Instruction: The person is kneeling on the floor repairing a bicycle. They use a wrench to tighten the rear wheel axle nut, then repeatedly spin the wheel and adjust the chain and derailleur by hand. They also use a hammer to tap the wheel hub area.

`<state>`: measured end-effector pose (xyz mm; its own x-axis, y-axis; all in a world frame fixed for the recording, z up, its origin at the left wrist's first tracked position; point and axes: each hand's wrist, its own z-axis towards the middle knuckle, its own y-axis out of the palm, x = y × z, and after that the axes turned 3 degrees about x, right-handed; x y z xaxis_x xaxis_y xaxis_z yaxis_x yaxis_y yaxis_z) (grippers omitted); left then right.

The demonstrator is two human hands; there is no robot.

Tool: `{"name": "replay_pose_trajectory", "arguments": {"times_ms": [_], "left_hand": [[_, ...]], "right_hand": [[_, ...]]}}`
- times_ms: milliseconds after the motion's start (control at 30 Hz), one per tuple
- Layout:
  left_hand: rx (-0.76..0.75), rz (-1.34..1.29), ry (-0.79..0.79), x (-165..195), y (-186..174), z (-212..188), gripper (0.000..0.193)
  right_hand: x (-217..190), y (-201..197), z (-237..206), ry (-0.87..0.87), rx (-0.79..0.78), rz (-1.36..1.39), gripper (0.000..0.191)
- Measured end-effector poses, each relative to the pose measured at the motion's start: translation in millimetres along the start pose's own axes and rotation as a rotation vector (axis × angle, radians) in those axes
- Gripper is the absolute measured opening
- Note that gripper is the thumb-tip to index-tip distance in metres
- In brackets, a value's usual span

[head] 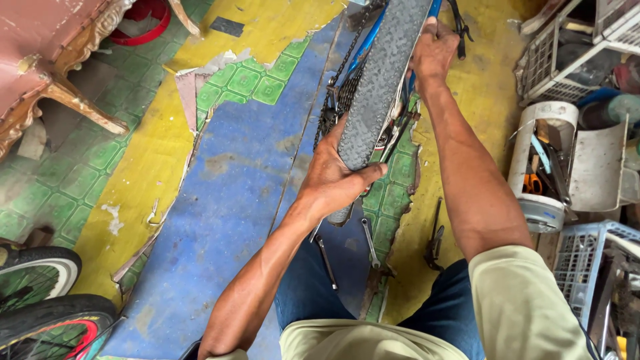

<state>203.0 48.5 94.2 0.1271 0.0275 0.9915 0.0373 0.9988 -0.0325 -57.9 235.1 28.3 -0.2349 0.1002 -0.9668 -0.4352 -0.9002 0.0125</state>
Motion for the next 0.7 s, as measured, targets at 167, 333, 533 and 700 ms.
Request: {"name": "replay_pose_trajectory", "arguments": {"times_ms": [167, 333, 533, 700], "left_hand": [[-0.016, -0.007, 0.064, -2, -7, -5, 0.093], [0.013, 0.087, 0.024, -3, -6, -6, 0.094], [-0.015, -0.032, -0.004, -1, -3, -11, 0.088], [0.009, 0.105, -0.029, 4, -5, -6, 0.092]], "right_hand": [[-4, 0, -5, 0.036, -0.024, -0.022, 0.038], [-3, 0, 0, -0.043, -0.004, -0.046, 0.041], [-4, -21, 6, 0.119, -0.108, -0.012, 0.027], [-34, -76, 61, 0.165, -0.217, -0.074, 0.027]]}}
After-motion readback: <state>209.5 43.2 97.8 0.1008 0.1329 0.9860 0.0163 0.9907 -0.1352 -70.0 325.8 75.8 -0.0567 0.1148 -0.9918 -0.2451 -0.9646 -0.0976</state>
